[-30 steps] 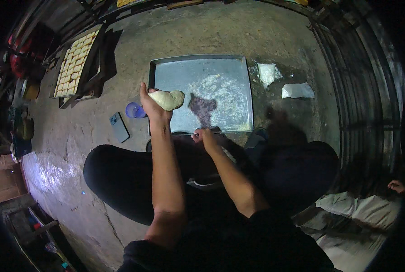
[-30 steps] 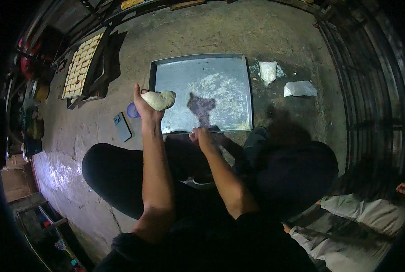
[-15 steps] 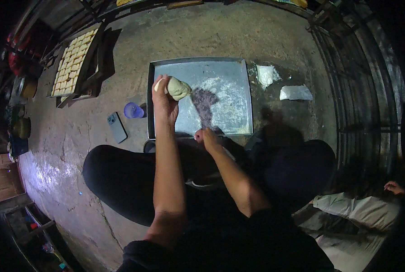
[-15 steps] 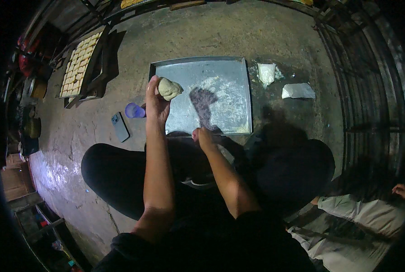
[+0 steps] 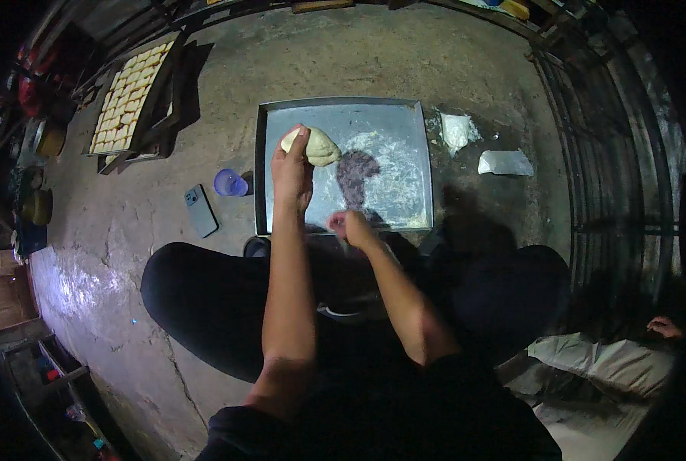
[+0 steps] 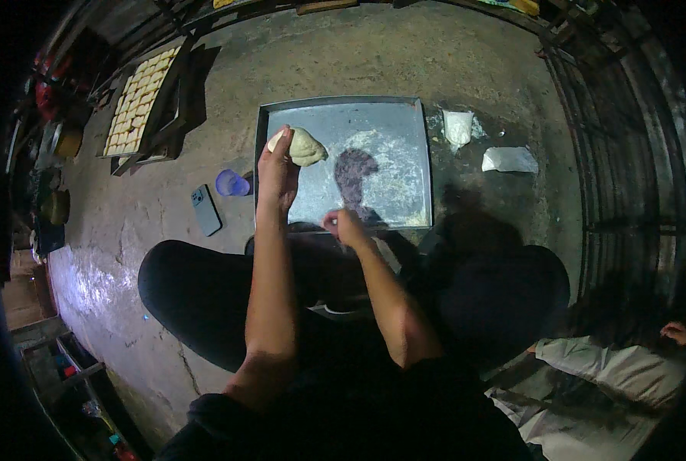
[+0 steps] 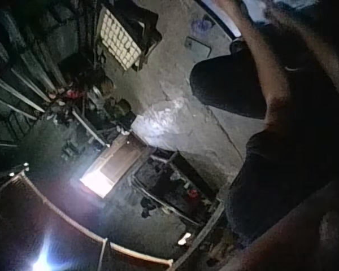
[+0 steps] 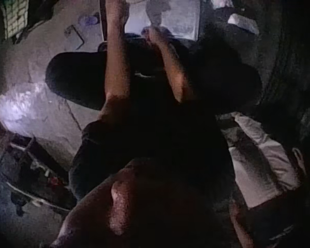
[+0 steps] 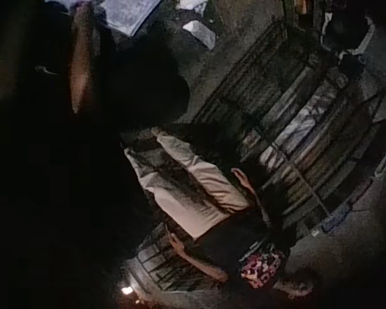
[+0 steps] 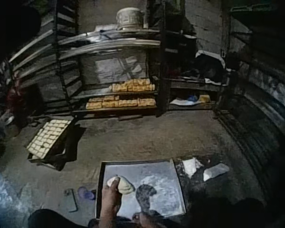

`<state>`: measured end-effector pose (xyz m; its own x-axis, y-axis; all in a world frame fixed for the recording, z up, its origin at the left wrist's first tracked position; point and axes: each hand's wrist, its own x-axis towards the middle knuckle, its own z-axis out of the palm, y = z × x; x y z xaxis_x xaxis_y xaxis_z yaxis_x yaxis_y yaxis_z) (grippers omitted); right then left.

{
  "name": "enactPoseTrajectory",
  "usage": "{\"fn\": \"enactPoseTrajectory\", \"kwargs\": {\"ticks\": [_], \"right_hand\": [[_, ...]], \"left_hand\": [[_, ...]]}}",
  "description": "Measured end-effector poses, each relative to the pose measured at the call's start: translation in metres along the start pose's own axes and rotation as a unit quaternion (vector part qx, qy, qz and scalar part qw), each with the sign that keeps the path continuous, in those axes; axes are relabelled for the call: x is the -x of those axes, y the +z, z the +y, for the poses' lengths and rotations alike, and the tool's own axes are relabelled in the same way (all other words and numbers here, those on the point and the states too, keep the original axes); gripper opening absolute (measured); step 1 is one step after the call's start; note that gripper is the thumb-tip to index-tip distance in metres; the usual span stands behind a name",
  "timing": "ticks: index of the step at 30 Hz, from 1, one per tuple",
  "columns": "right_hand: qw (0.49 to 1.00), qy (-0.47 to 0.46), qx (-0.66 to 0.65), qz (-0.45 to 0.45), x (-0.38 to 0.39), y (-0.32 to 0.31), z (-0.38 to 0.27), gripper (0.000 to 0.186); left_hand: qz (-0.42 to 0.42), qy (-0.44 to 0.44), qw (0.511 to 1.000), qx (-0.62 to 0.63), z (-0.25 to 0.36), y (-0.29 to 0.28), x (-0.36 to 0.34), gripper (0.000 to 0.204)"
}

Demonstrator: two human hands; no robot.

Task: The person kneads and shapes a piece of dough by hand over a metal tray containing flour.

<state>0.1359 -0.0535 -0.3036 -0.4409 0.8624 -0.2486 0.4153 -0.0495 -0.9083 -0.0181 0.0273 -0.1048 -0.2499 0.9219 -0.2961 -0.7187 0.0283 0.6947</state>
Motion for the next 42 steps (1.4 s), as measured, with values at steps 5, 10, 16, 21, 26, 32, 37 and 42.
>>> {"fn": "enactPoseTrajectory", "kwargs": {"ticks": [5,10,16,21,26,32,37,42], "right_hand": [[0.815,0.078,-0.556,0.146,-0.038,-0.042,-0.136,0.062],[0.805,-0.018,-0.552,0.216,-0.033,-0.095,-0.214,0.073],[0.870,0.029,-0.319,0.375,-0.024,-0.104,-0.203,0.072],[0.909,0.061,-0.313,0.270,-0.018,-0.074,-0.230,0.073],[0.935,-0.001,-0.295,0.198,-0.009,-0.062,-0.259,0.075],[0.963,-0.006,-0.222,0.149,0.008,-0.059,-0.280,0.084],[0.961,-0.026,-0.219,0.165,0.006,-0.064,-0.278,0.085],[0.956,-0.057,-0.123,0.262,-0.002,-0.079,-0.263,0.063]], "left_hand": [[0.015,0.063,0.990,-0.126,-0.002,-0.004,0.003,0.036],[-0.066,0.122,0.976,-0.170,-0.013,0.040,0.025,0.034],[-0.111,0.165,0.910,-0.363,-0.020,0.057,0.043,0.052],[-0.064,0.180,0.950,-0.248,0.006,0.043,0.037,0.062],[-0.136,0.131,0.973,-0.130,0.034,0.035,0.032,0.075],[-0.147,0.124,0.979,-0.067,0.064,0.029,0.029,0.081],[-0.204,0.078,0.974,-0.067,0.066,0.049,0.043,0.092],[-0.116,0.055,0.964,-0.233,0.055,0.060,0.048,0.087]]}}
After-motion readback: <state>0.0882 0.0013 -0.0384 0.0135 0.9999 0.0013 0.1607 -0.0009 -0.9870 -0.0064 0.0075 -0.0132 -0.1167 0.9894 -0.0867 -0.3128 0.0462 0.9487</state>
